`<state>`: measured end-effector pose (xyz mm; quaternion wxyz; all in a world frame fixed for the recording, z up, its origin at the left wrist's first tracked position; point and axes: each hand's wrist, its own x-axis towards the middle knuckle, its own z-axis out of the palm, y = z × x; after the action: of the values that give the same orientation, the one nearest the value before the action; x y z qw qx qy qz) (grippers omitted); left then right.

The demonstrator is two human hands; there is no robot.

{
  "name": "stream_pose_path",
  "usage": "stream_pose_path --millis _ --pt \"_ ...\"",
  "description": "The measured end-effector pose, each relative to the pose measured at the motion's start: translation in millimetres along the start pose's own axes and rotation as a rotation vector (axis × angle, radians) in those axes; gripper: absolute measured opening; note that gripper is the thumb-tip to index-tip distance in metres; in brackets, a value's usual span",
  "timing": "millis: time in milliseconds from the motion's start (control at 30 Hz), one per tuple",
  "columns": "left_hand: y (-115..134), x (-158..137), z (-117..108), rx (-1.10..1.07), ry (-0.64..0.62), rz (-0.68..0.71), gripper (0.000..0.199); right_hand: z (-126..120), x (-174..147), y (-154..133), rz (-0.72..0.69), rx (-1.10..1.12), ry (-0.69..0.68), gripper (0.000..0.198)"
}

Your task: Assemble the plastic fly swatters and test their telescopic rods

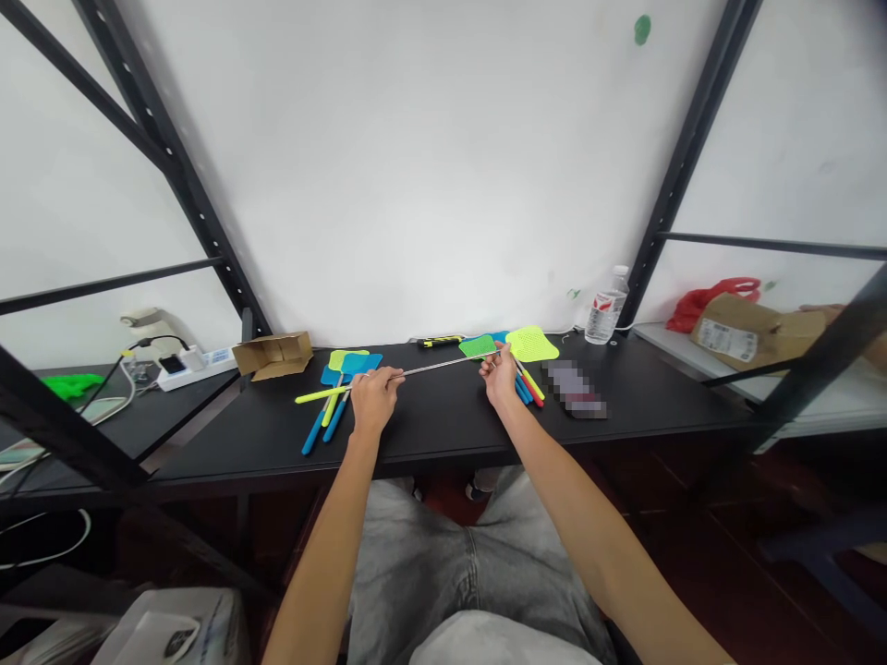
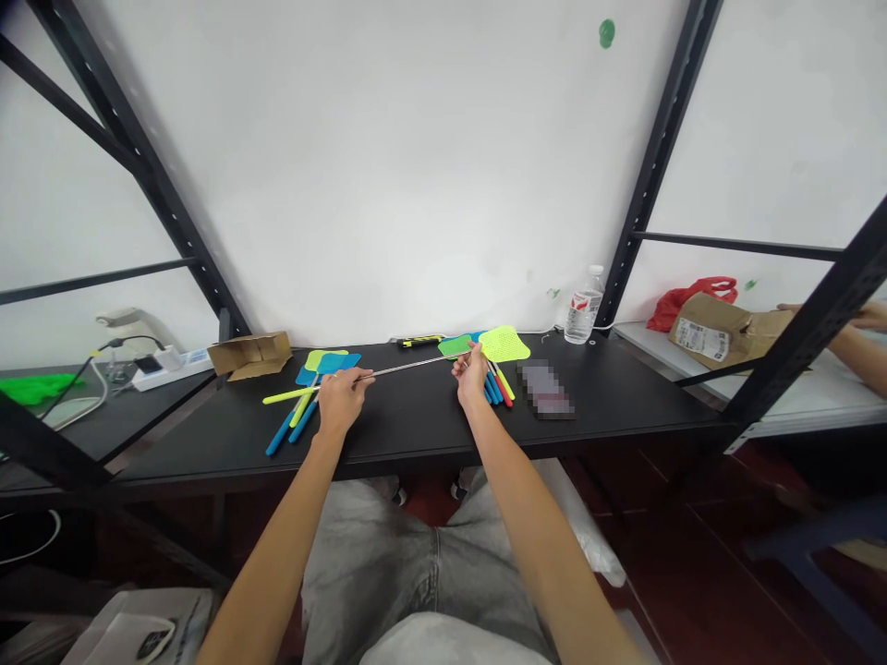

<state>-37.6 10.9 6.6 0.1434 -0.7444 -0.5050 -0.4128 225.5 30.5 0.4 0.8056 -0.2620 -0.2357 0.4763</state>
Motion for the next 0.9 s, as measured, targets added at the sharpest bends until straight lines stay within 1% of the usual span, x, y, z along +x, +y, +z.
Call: stream_pose_path --millis 167,300,467,600,667,900 --pt "-7.4 0.8 -3.9 -0.031 0.040 -0.076 0.016 0.1 1.2 -1.8 -0.029 0.023 0.044 0.057" --pt "-8.9 1.6 -2.7 -0.029 0.031 -0.057 0.018 -3.3 3.5 -1.7 -0.019 0.063 0.033 0.054" --pt "-3.6 1.1 -1.7 0.016 0.079 -0.005 0.024 -5.0 4.5 -0.5 -0.020 0.073 0.013 0.049" --pt "5.4 -0.8 2.2 0.039 0.054 0.038 0.032 -1.5 1.5 3.7 0.005 0.019 -0.066 0.046" --pt "9.9 -1.3 4.8 0.048 0.040 0.038 0.034 0.3 -0.3 5.4 0.019 -0.011 -0.092 0.045" --pt "16.2 0.4 4.9 0.079 -0.026 -0.030 0.038 4.2 -4.1 4.3 0.045 -0.070 -0.094 0.045"
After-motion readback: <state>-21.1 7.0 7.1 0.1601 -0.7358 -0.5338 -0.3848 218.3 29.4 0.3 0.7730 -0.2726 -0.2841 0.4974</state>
